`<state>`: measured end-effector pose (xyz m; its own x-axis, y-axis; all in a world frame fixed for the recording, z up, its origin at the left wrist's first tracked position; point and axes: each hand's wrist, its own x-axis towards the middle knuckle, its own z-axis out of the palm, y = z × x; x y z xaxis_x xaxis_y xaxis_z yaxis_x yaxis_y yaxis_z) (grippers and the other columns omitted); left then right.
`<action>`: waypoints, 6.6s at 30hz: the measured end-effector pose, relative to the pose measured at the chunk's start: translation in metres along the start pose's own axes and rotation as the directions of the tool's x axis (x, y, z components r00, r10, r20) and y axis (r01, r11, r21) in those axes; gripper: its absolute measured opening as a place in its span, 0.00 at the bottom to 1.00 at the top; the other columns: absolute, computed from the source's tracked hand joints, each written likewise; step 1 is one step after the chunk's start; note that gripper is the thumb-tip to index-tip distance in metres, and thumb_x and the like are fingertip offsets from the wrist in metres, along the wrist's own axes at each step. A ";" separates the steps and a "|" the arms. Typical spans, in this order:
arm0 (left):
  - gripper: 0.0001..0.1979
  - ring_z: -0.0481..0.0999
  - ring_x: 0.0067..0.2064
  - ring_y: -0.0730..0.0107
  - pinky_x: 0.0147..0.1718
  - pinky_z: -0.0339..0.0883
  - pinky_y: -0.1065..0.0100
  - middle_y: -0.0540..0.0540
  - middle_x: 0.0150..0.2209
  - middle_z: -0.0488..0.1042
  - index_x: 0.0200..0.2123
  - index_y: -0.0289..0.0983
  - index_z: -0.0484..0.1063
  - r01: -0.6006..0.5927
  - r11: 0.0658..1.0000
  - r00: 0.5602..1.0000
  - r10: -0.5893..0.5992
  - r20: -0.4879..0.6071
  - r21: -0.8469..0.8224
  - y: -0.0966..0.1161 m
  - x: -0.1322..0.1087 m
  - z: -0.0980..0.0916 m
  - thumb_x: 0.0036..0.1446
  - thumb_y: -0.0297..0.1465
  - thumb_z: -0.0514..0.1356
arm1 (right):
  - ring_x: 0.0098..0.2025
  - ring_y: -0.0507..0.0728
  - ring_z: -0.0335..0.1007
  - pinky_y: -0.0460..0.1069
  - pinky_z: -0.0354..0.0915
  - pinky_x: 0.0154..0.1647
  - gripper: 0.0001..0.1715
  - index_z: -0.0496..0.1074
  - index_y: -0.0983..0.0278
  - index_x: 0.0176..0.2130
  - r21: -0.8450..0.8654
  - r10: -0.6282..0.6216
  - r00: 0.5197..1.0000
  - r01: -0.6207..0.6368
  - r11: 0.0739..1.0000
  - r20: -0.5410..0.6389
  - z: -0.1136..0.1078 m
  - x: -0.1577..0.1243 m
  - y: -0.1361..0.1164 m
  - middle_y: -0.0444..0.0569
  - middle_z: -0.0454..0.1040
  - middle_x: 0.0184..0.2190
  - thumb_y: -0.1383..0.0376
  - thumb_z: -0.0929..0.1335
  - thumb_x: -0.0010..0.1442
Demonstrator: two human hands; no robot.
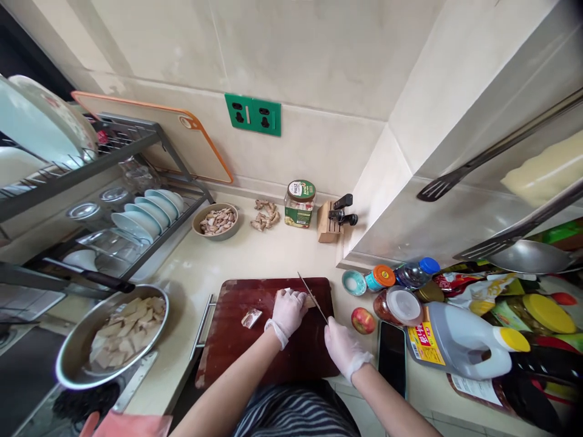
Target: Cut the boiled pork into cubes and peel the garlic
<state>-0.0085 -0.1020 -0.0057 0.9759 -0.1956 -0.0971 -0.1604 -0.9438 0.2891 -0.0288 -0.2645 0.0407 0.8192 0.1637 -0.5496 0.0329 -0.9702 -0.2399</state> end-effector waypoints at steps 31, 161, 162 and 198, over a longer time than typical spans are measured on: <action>0.12 0.69 0.40 0.56 0.40 0.56 0.56 0.40 0.34 0.74 0.37 0.34 0.69 -0.081 0.987 0.997 0.078 0.028 0.139 -0.002 0.003 -0.002 0.59 0.36 0.52 | 0.38 0.59 0.74 0.48 0.58 0.31 0.16 0.68 0.64 0.40 -0.095 -0.112 0.994 0.113 0.989 0.020 -0.014 0.003 0.007 0.55 0.77 0.33 0.65 0.54 0.64; 0.13 0.66 0.43 0.54 0.41 0.54 0.53 0.38 0.37 0.74 0.36 0.34 0.71 -0.177 0.977 0.984 0.179 -0.003 0.117 -0.002 -0.016 0.004 0.58 0.34 0.51 | 0.40 0.61 0.74 0.49 0.59 0.32 0.16 0.69 0.65 0.40 -0.018 -0.084 0.996 0.084 0.996 -0.027 0.011 0.021 -0.027 0.57 0.77 0.36 0.66 0.55 0.64; 0.13 0.66 0.43 0.54 0.41 0.54 0.53 0.38 0.38 0.74 0.37 0.34 0.71 -0.174 0.978 0.985 0.175 -0.003 0.116 -0.001 -0.017 0.004 0.58 0.34 0.51 | 0.40 0.60 0.74 0.49 0.59 0.32 0.15 0.69 0.65 0.40 -0.014 -0.086 0.996 0.085 0.996 -0.031 0.011 0.021 -0.026 0.57 0.77 0.36 0.66 0.56 0.64; 0.11 0.75 0.36 0.57 0.36 0.63 0.61 0.40 0.32 0.75 0.36 0.35 0.68 0.076 0.997 0.997 -0.076 0.029 0.013 0.006 -0.021 0.009 0.59 0.34 0.49 | 0.38 0.59 0.74 0.49 0.59 0.31 0.16 0.70 0.63 0.39 -0.069 -0.114 0.993 0.114 0.991 0.008 -0.013 -0.008 -0.005 0.55 0.77 0.35 0.65 0.55 0.63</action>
<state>-0.0313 -0.1058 -0.0107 0.9805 -0.1311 -0.1462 -0.0881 -0.9592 0.2687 -0.0282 -0.2629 0.0566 0.8056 0.2748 -0.5249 0.1659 -0.9551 -0.2454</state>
